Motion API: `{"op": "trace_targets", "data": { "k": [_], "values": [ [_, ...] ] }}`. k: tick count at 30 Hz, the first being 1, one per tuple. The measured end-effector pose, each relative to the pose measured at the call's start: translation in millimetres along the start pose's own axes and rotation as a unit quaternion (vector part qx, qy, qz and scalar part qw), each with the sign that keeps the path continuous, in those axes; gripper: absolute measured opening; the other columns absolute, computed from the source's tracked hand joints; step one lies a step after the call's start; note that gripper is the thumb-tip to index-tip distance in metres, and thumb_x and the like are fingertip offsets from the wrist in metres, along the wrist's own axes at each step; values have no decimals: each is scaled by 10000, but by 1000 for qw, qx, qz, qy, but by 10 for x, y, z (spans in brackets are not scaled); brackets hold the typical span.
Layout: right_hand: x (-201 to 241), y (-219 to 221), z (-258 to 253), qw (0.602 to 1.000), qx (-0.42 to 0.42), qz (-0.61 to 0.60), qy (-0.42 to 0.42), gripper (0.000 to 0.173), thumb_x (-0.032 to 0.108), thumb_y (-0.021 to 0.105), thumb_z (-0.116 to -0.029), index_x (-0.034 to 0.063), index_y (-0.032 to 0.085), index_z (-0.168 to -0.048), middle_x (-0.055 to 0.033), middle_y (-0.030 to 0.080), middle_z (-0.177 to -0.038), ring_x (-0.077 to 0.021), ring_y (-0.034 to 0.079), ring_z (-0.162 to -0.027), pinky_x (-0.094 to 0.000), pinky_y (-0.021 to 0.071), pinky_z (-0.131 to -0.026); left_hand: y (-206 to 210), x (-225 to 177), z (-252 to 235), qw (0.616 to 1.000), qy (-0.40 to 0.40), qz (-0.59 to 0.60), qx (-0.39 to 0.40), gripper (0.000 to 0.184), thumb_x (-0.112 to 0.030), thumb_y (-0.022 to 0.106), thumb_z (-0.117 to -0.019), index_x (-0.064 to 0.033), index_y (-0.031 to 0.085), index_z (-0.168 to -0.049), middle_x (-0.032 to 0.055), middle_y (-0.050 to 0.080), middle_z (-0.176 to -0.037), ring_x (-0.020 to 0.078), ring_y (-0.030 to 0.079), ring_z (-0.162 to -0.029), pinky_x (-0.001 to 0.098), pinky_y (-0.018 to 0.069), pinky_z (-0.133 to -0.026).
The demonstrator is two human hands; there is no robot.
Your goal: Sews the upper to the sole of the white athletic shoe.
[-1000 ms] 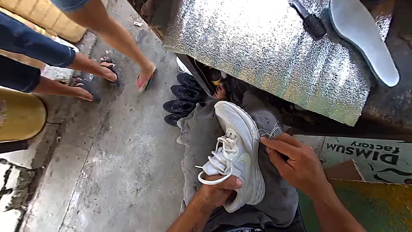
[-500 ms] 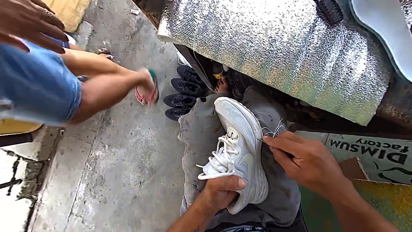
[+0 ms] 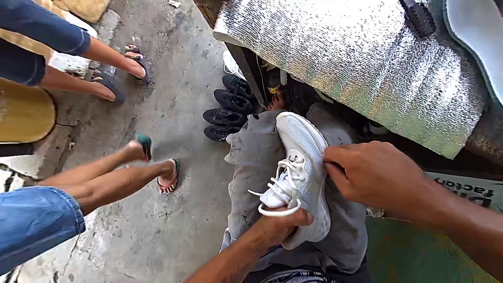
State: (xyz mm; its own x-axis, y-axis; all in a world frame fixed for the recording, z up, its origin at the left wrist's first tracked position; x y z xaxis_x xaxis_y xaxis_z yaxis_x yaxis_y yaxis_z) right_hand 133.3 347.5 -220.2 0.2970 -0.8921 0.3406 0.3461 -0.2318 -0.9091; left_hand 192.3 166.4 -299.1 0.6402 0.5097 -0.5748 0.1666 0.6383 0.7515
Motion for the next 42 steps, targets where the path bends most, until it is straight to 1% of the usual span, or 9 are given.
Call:
{"op": "trace_targets", "data": {
  "k": [6, 12, 16, 21, 26, 29, 32, 36, 42],
  "values": [
    [-184, 21, 57, 998, -8, -49, -27, 198, 309, 540, -933, 186, 675, -856, 36, 568, -629, -169, 589, -542, -445, 462, -450, -499, -390, 803, 961, 71, -256, -74, 488, -381, 697, -965, -65, 648, -1333, 64, 715, -1236, 174, 696, -1088, 371, 581, -963],
    [-263, 45, 82, 998, -29, -47, -2, 246, 392, 527, -933, 228, 700, -875, 85, 558, -624, -93, 557, -547, -384, 430, -462, -2051, -389, 2294, 787, -94, -422, -441, 244, -202, 612, -1011, -45, 730, -1155, 77, 752, -1116, 181, 720, -993, 368, 589, -861],
    [-220, 49, 63, 999, -15, -45, 2, 228, 370, 541, -939, 223, 707, -891, 76, 576, -644, -108, 576, -561, -403, 452, -478, -1298, -508, 1659, 661, 78, -684, -300, 296, -288, 565, -1030, -107, 762, -1158, 73, 728, -1046, 143, 699, -911, 352, 596, -824],
    [-173, 38, 36, 999, -9, -40, 21, 229, 374, 547, -945, 222, 713, -901, 62, 605, -660, -137, 603, -589, -443, 467, -498, -547, -308, 761, 626, 261, -696, -235, 211, -312, 646, -997, -178, 785, -1083, 53, 688, -943, 179, 654, -896, 398, 545, -809],
    [-156, 23, 81, 999, -26, -25, 25, 254, 387, 534, -951, 232, 728, -893, 59, 596, -641, -148, 602, -579, -445, 459, -489, -359, -507, 1077, 812, 294, -504, -12, 87, -313, 706, -968, -238, 720, -926, -15, 547, -1443, 121, 523, -1330, 305, 503, -1051],
    [-131, 34, 79, 999, -33, -4, 19, 271, 409, 520, -953, 239, 717, -876, 49, 590, -629, -172, 605, -574, -454, 434, -476, -277, -521, 1090, 963, 161, -134, 167, 135, -304, 677, -995, -181, 732, -1001, -38, 684, -1262, 58, 699, -971, 227, 606, -769],
    [-50, 4, 87, 998, -49, 34, 26, 268, 378, 533, -974, 211, 731, -905, -13, 631, -671, -253, 638, -593, -502, 437, -473, -304, -457, 815, 968, 75, -233, 62, 201, -295, 528, -1076, -148, 649, -1010, -69, 604, -803, -23, 501, -580, 136, 411, -501],
    [128, -23, 113, 991, -98, 93, 24, 202, 254, 575, -969, 102, 700, -925, -120, 680, -789, -349, 683, -701, -549, 506, -570, -151, -226, 422, 778, 86, -623, 10, 232, -155, 525, -1027, -46, 700, -1133, 101, 733, -1081, 169, 701, -1060, 404, 562, -965],
    [-49, -117, -150, 976, -107, 74, -172, 181, 213, 557, -866, 96, 653, -768, -72, 636, -685, -271, 648, -611, -469, 464, -501, -3, -115, -1, 946, 86, -292, -108, 87, -3, 634, -950, -62, 689, -981, -70, 718, -863, -29, 676, -858, 185, 571, -834]
  ]
}}
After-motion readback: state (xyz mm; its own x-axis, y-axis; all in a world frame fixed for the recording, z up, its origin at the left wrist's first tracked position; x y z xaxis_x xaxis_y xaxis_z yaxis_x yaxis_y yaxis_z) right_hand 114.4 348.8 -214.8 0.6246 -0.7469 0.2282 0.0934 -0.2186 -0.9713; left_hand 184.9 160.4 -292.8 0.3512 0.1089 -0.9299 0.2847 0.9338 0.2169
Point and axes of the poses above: each hand's wrist, its own z-axis away from the middle knuckle, its own y-axis out of the palm, x = y × z, the point moved 4 cm from there along -z, towards the middle knuckle
